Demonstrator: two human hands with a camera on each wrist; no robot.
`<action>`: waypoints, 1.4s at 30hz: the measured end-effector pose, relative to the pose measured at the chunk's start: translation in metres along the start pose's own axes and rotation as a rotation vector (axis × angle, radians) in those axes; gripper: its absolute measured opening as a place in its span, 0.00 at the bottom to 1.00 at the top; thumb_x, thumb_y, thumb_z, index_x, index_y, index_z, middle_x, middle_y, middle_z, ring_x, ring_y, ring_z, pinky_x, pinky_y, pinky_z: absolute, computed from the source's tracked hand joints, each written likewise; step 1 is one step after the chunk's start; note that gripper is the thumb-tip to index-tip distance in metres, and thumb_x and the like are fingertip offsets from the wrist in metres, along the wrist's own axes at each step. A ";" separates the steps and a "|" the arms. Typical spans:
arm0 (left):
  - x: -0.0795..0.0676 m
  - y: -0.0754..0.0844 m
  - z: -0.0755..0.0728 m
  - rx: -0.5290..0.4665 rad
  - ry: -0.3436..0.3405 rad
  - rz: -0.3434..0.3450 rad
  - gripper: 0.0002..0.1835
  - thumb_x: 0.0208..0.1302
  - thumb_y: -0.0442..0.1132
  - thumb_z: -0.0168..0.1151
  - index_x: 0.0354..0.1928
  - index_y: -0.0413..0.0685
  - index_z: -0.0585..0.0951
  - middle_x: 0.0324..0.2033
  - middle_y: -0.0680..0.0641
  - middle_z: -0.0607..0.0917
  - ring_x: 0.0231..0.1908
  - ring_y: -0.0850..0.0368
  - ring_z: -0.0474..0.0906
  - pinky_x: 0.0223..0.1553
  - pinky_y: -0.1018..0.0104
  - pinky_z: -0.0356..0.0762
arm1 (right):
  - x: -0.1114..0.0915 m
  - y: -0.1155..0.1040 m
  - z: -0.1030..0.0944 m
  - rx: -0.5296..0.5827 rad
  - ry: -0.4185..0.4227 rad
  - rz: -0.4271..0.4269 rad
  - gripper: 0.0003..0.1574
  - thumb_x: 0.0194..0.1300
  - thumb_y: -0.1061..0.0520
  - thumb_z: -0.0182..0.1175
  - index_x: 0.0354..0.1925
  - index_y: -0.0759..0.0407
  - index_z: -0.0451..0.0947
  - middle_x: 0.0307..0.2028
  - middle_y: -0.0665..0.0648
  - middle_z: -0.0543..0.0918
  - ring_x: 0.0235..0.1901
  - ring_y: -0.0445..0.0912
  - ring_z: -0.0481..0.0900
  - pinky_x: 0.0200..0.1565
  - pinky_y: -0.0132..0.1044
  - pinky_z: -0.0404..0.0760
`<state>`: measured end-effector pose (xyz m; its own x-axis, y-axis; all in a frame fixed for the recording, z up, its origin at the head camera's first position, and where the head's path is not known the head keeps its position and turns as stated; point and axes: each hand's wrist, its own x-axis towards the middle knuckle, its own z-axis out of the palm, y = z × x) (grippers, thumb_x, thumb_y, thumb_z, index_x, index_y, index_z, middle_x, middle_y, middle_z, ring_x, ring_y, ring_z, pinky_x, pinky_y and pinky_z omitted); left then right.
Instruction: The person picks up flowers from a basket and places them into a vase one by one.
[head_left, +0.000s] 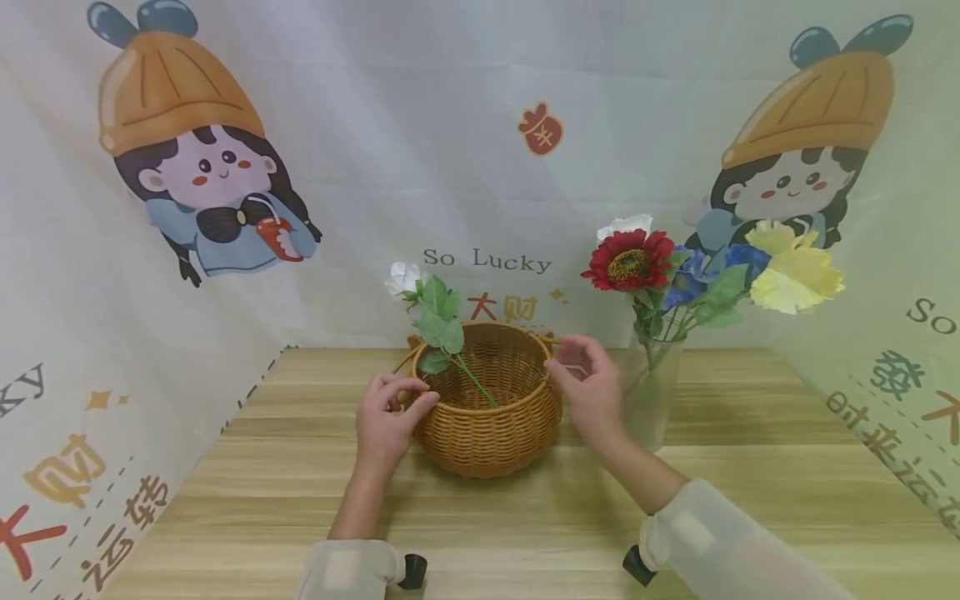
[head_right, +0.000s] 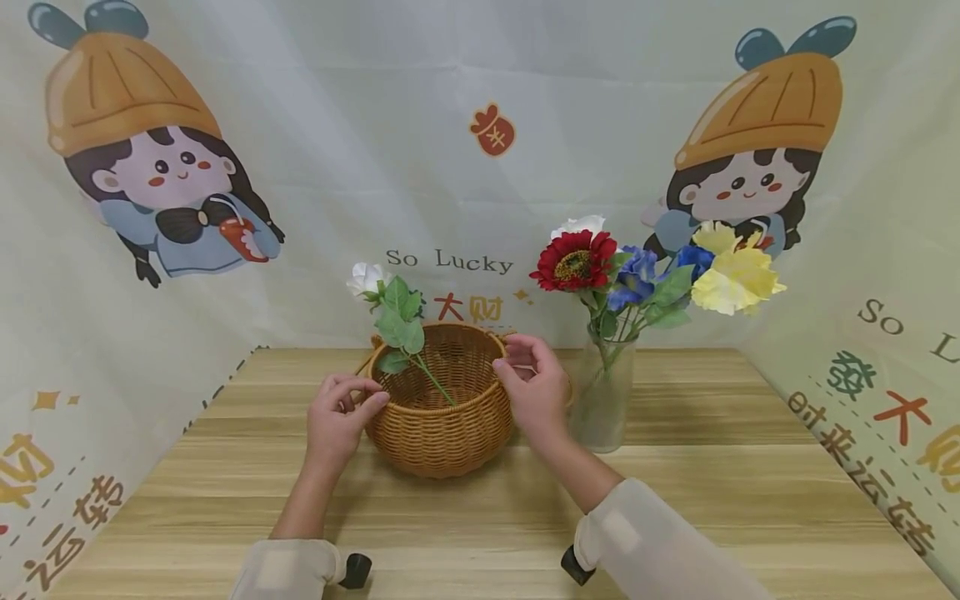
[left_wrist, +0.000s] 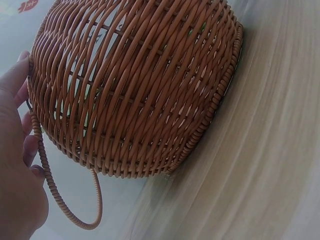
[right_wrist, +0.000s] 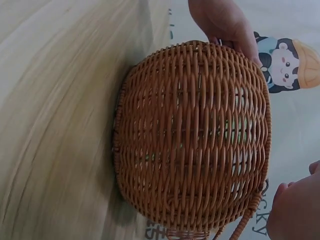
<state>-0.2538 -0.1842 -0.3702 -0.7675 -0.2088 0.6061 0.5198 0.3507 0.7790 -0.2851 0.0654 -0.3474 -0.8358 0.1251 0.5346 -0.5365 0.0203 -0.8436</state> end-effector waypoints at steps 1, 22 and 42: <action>0.000 0.000 0.000 0.000 -0.001 -0.001 0.11 0.52 0.32 0.75 0.33 0.31 0.84 0.33 0.31 0.72 0.30 0.36 0.61 0.31 0.66 0.58 | 0.001 -0.001 0.002 -0.004 -0.006 0.009 0.20 0.60 0.71 0.64 0.51 0.73 0.73 0.46 0.72 0.77 0.45 0.54 0.78 0.46 0.32 0.78; -0.001 -0.001 0.000 0.007 -0.005 -0.014 0.09 0.52 0.32 0.74 0.33 0.34 0.84 0.34 0.31 0.71 0.31 0.36 0.61 0.32 0.65 0.58 | 0.019 -0.013 0.042 0.077 -0.074 0.188 0.21 0.60 0.71 0.63 0.52 0.69 0.73 0.45 0.62 0.77 0.40 0.49 0.79 0.44 0.39 0.80; 0.001 0.000 -0.001 -0.004 -0.023 0.005 0.09 0.52 0.32 0.75 0.32 0.34 0.84 0.33 0.32 0.72 0.31 0.37 0.62 0.32 0.66 0.59 | 0.054 0.001 0.070 -0.097 -0.418 0.470 0.18 0.63 0.65 0.64 0.51 0.64 0.75 0.55 0.66 0.75 0.50 0.55 0.78 0.53 0.49 0.75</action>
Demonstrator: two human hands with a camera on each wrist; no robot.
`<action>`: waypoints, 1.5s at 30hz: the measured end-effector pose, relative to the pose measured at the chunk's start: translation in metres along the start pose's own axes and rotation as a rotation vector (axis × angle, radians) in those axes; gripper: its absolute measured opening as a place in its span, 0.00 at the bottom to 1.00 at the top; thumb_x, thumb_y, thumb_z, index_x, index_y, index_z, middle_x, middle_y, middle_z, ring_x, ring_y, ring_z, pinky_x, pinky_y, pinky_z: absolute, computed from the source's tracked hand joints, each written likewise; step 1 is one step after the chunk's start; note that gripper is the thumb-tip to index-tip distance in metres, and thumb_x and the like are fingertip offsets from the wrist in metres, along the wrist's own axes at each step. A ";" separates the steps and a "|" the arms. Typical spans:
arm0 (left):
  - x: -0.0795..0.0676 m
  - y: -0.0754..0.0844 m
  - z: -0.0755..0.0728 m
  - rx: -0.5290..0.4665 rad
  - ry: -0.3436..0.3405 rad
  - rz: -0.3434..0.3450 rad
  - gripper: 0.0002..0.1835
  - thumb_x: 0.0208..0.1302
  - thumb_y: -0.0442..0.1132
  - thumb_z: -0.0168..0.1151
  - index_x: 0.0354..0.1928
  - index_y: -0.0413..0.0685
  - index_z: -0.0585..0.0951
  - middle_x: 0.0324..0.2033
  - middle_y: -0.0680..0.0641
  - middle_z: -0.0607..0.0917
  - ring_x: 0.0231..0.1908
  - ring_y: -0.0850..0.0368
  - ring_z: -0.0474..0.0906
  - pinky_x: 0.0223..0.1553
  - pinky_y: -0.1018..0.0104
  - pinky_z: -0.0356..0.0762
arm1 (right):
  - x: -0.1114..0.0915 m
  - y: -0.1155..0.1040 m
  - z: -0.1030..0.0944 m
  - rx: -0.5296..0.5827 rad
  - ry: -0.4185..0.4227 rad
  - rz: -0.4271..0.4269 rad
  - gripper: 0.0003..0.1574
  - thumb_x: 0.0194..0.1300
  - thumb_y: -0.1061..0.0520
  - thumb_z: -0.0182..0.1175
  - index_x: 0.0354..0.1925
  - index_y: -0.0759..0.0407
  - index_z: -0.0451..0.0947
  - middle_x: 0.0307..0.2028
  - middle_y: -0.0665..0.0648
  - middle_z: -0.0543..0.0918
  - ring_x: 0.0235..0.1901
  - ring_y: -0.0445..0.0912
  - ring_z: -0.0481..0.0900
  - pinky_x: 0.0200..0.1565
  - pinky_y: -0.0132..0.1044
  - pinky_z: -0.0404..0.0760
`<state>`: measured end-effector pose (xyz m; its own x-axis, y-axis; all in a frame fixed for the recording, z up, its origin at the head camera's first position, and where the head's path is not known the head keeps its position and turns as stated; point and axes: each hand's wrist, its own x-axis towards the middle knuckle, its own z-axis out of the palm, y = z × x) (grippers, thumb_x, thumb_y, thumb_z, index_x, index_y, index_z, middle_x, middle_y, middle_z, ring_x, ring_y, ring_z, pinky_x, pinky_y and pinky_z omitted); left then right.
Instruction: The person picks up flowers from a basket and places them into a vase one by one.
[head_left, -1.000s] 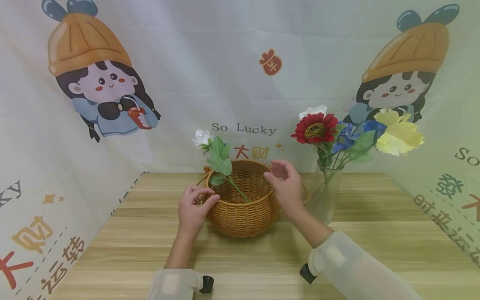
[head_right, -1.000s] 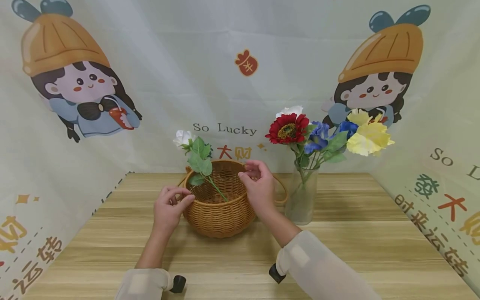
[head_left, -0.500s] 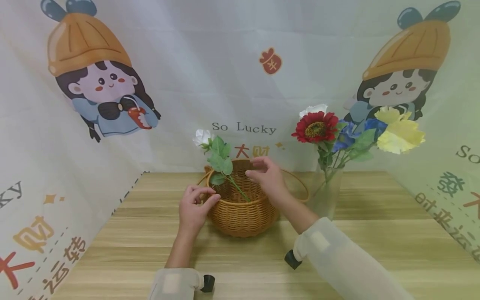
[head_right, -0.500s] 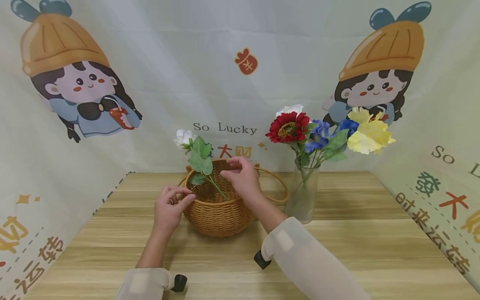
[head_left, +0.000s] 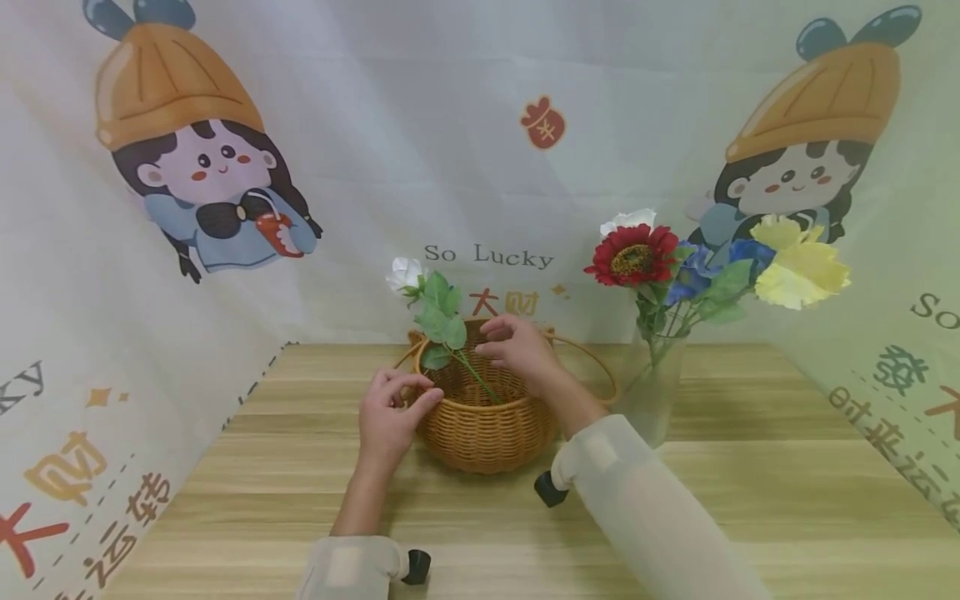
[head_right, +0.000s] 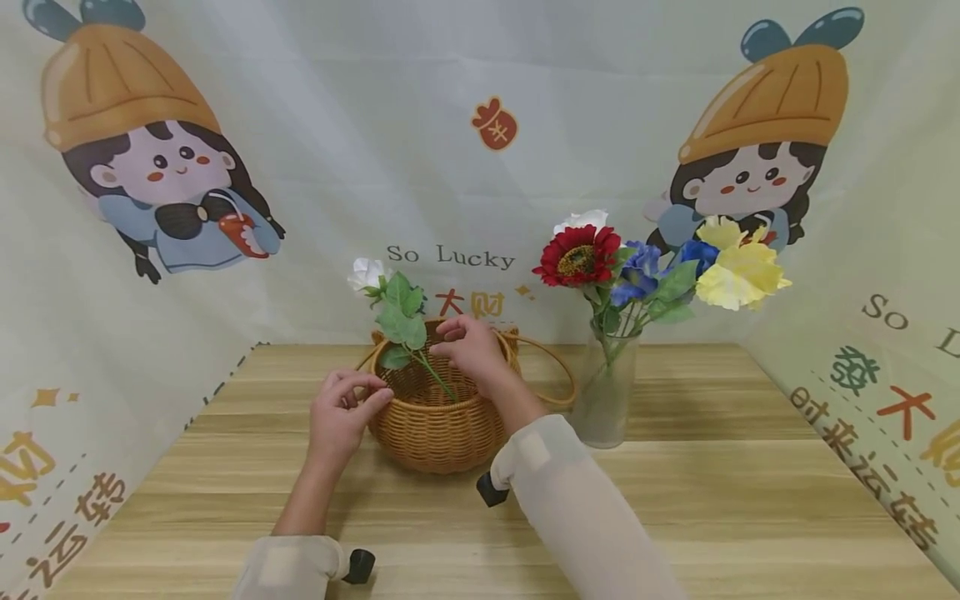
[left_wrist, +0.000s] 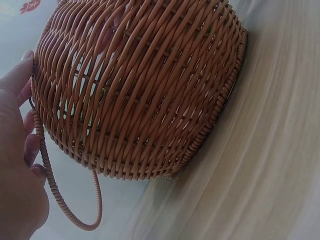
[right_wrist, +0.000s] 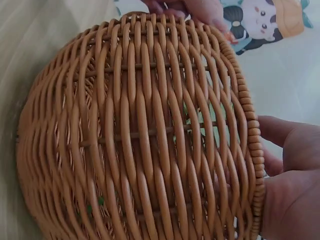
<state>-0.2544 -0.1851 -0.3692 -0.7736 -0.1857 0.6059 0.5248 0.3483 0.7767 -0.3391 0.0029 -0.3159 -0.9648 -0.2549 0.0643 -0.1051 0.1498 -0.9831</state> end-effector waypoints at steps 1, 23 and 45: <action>0.000 0.000 0.001 -0.002 -0.001 0.001 0.09 0.52 0.32 0.75 0.32 0.34 0.84 0.33 0.32 0.71 0.31 0.37 0.62 0.32 0.66 0.59 | 0.001 0.001 0.000 0.006 -0.004 0.011 0.17 0.64 0.64 0.64 0.51 0.63 0.75 0.55 0.66 0.75 0.50 0.54 0.78 0.53 0.49 0.76; -0.001 0.001 -0.002 0.027 0.013 -0.010 0.09 0.53 0.34 0.74 0.32 0.35 0.84 0.33 0.35 0.73 0.31 0.37 0.62 0.32 0.68 0.58 | 0.016 0.009 0.013 -0.088 -0.061 0.164 0.16 0.66 0.58 0.62 0.51 0.63 0.80 0.42 0.54 0.81 0.47 0.53 0.77 0.35 0.37 0.73; -0.001 0.000 0.002 0.016 0.003 0.008 0.08 0.52 0.32 0.74 0.32 0.35 0.85 0.33 0.33 0.72 0.31 0.35 0.62 0.31 0.68 0.57 | 0.014 0.010 0.008 -0.286 -0.297 0.239 0.21 0.70 0.50 0.58 0.58 0.53 0.79 0.64 0.57 0.72 0.63 0.59 0.67 0.60 0.55 0.66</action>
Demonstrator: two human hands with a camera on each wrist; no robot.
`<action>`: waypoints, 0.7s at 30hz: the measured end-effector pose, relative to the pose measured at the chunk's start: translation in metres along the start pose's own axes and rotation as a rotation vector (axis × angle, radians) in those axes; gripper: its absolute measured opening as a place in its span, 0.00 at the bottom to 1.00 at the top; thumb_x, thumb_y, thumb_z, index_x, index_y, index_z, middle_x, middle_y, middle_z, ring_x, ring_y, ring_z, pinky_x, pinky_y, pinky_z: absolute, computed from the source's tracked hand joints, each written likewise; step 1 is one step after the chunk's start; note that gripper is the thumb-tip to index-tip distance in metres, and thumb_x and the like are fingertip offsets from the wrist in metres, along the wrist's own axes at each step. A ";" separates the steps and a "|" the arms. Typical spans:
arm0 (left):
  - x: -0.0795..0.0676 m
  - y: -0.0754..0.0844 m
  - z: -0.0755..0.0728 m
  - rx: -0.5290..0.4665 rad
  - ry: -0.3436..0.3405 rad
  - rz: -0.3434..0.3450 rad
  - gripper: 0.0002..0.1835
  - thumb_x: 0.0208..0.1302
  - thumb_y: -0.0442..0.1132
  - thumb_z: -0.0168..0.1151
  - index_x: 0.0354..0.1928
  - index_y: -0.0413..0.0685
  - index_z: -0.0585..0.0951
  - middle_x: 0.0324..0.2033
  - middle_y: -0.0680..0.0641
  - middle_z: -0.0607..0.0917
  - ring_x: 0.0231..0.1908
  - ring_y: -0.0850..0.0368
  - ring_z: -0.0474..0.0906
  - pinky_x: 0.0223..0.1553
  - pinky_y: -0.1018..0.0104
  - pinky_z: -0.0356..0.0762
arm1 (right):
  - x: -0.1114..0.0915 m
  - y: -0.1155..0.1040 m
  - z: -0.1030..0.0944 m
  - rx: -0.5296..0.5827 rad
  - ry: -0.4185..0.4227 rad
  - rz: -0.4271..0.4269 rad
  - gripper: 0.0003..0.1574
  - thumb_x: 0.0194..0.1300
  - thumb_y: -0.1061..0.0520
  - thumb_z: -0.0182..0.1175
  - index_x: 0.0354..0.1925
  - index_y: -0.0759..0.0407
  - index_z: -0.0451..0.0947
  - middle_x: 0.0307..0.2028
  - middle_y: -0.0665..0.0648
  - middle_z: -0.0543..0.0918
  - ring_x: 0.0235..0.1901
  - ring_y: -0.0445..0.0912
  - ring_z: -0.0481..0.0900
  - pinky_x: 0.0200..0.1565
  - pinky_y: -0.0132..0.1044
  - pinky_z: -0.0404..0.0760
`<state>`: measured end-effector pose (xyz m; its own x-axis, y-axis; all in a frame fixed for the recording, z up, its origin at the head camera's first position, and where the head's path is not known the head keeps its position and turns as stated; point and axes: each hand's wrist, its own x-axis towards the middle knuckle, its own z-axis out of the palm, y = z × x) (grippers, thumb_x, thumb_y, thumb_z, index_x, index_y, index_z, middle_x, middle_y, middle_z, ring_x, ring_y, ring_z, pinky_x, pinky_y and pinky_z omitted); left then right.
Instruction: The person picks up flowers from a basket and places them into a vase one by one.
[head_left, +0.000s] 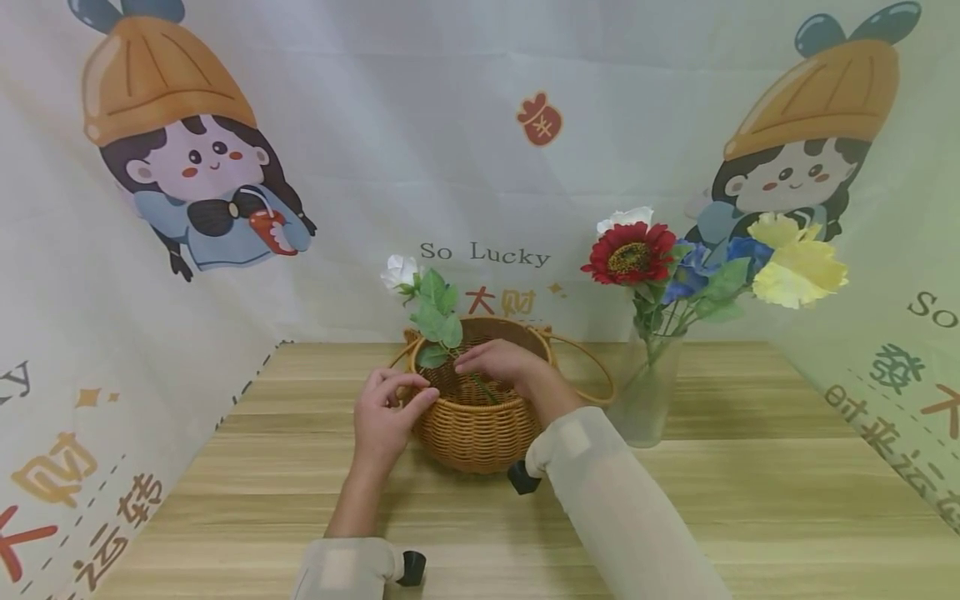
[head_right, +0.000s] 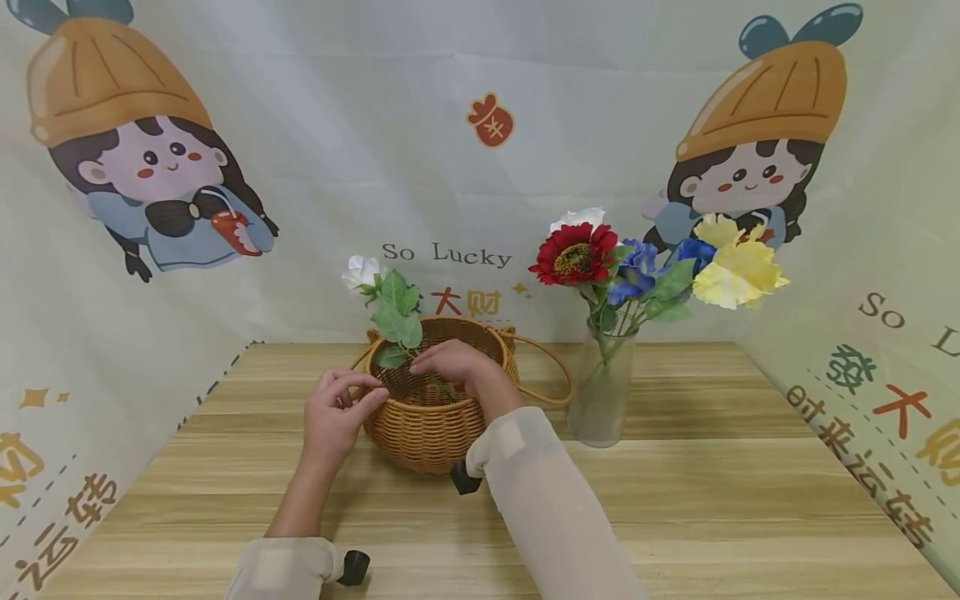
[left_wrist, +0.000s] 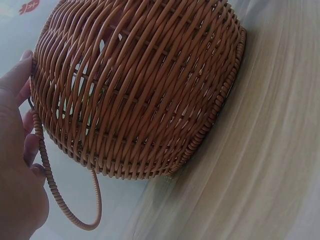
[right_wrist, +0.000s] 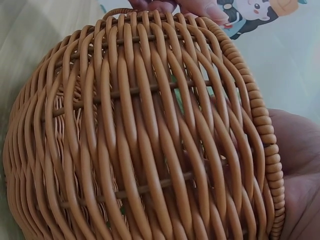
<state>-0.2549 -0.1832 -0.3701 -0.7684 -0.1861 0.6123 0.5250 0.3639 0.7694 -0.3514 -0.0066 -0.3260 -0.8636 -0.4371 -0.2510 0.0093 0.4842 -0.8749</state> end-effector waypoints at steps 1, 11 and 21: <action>0.000 0.000 0.000 0.002 -0.001 -0.002 0.08 0.53 0.32 0.74 0.32 0.35 0.85 0.33 0.33 0.72 0.31 0.35 0.62 0.32 0.68 0.57 | -0.001 0.000 0.000 -0.002 -0.003 0.002 0.21 0.70 0.51 0.58 0.58 0.53 0.79 0.65 0.57 0.71 0.63 0.60 0.67 0.60 0.56 0.66; -0.001 0.001 -0.001 0.015 -0.010 -0.023 0.10 0.53 0.35 0.74 0.33 0.35 0.85 0.33 0.35 0.72 0.31 0.38 0.62 0.32 0.65 0.58 | -0.002 0.002 0.001 0.037 0.027 -0.044 0.20 0.69 0.57 0.59 0.58 0.57 0.78 0.59 0.58 0.77 0.58 0.56 0.73 0.54 0.49 0.73; 0.000 0.001 -0.001 0.011 -0.005 -0.019 0.10 0.53 0.35 0.74 0.33 0.34 0.84 0.33 0.34 0.72 0.31 0.38 0.62 0.32 0.67 0.58 | -0.004 0.000 0.001 0.164 0.076 -0.087 0.16 0.67 0.65 0.58 0.53 0.63 0.78 0.44 0.57 0.82 0.37 0.47 0.78 0.33 0.39 0.75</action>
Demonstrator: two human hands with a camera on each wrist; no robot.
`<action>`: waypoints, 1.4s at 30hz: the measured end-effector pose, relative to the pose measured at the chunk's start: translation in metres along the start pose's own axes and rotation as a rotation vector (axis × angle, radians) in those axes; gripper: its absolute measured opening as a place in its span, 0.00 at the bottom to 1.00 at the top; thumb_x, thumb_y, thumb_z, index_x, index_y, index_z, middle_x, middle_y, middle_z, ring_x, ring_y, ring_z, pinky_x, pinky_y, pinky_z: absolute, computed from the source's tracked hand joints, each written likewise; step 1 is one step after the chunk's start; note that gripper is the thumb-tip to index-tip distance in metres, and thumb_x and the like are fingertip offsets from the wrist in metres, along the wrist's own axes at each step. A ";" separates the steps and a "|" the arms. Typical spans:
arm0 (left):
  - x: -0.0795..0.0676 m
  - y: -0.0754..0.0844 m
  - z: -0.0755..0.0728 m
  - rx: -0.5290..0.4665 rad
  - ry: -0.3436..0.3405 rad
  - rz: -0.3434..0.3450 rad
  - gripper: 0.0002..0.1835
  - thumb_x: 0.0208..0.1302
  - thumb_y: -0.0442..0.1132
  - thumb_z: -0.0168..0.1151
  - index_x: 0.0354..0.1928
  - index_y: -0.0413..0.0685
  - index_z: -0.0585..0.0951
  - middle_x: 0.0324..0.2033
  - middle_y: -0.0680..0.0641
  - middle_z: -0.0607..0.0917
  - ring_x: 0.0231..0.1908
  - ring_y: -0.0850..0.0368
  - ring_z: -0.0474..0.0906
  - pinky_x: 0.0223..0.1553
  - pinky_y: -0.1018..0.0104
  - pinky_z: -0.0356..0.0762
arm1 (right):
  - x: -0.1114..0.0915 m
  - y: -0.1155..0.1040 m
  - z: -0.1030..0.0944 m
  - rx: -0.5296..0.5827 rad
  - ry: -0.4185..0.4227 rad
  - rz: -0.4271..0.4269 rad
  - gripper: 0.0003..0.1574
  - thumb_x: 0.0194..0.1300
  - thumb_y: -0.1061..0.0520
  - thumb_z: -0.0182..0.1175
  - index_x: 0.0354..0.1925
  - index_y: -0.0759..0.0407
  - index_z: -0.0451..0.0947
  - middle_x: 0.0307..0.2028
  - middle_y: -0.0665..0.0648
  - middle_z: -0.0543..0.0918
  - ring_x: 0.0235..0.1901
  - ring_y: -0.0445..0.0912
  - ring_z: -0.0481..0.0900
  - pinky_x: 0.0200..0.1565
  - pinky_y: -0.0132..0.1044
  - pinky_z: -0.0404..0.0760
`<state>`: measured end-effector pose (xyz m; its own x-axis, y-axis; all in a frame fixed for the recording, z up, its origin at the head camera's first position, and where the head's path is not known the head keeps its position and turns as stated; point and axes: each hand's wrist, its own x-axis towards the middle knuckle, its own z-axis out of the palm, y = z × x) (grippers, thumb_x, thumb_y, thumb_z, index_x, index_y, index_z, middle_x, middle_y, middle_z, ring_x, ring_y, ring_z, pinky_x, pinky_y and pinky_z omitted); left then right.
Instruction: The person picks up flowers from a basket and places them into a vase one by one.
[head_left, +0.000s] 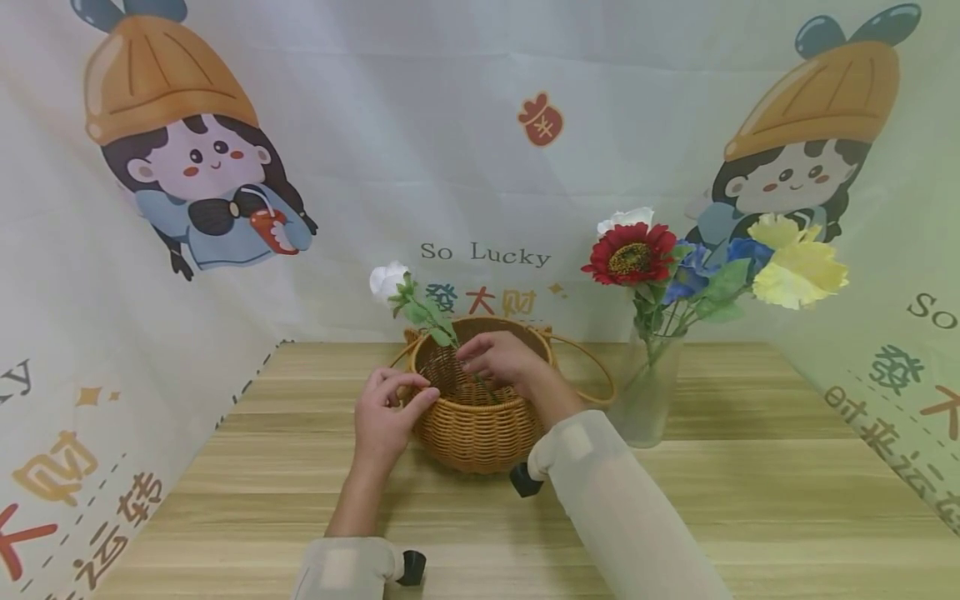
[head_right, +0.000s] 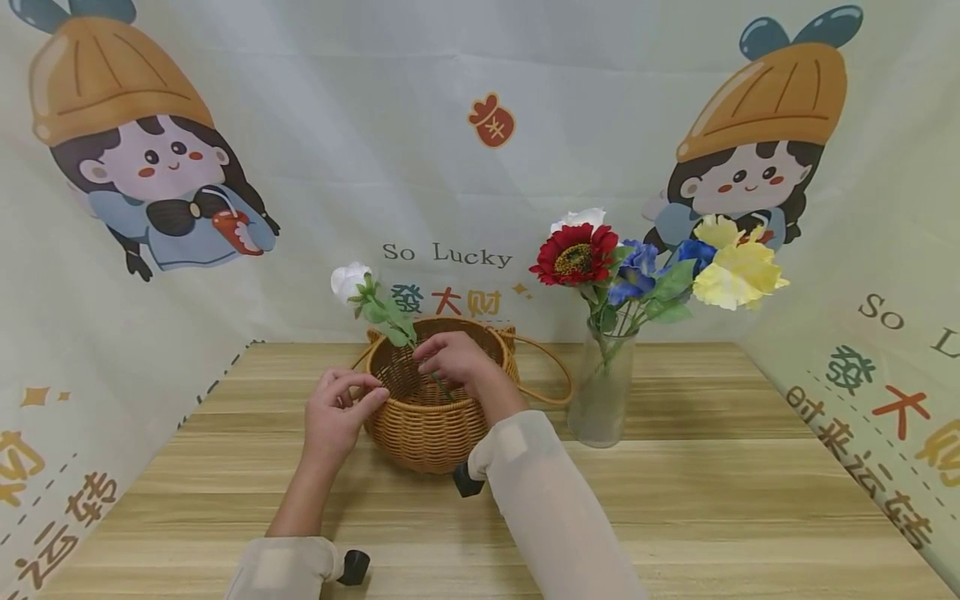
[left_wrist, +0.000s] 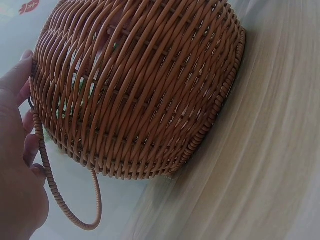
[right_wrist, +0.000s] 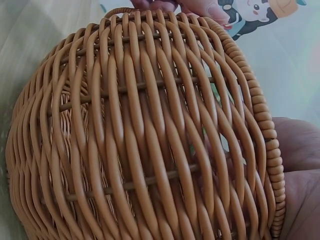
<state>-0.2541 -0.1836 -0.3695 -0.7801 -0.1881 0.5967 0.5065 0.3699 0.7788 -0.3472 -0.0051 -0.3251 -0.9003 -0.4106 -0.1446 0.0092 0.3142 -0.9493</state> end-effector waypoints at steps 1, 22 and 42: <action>0.000 0.000 0.000 -0.002 0.001 0.003 0.10 0.53 0.34 0.74 0.33 0.34 0.84 0.33 0.34 0.72 0.31 0.37 0.62 0.32 0.68 0.57 | 0.000 0.000 0.000 0.005 0.010 -0.005 0.16 0.67 0.66 0.58 0.53 0.63 0.78 0.44 0.57 0.82 0.37 0.47 0.78 0.32 0.39 0.75; 0.004 -0.026 0.005 0.005 0.010 0.013 0.09 0.51 0.36 0.76 0.32 0.40 0.86 0.33 0.38 0.73 0.30 0.42 0.62 0.31 0.66 0.58 | 0.005 0.003 0.003 0.059 0.206 -0.032 0.12 0.62 0.68 0.63 0.45 0.68 0.82 0.37 0.59 0.84 0.29 0.47 0.80 0.30 0.34 0.78; 0.006 -0.040 0.005 -0.003 0.019 0.021 0.09 0.50 0.39 0.77 0.31 0.46 0.86 0.33 0.41 0.74 0.29 0.47 0.63 0.31 0.66 0.58 | -0.011 0.001 0.004 0.170 0.389 -0.291 0.11 0.64 0.66 0.62 0.45 0.69 0.80 0.38 0.61 0.83 0.36 0.57 0.80 0.36 0.46 0.81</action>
<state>-0.2809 -0.1950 -0.3976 -0.7623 -0.1977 0.6163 0.5235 0.3715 0.7668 -0.3357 -0.0038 -0.3252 -0.9711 -0.1009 0.2164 -0.2246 0.0775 -0.9714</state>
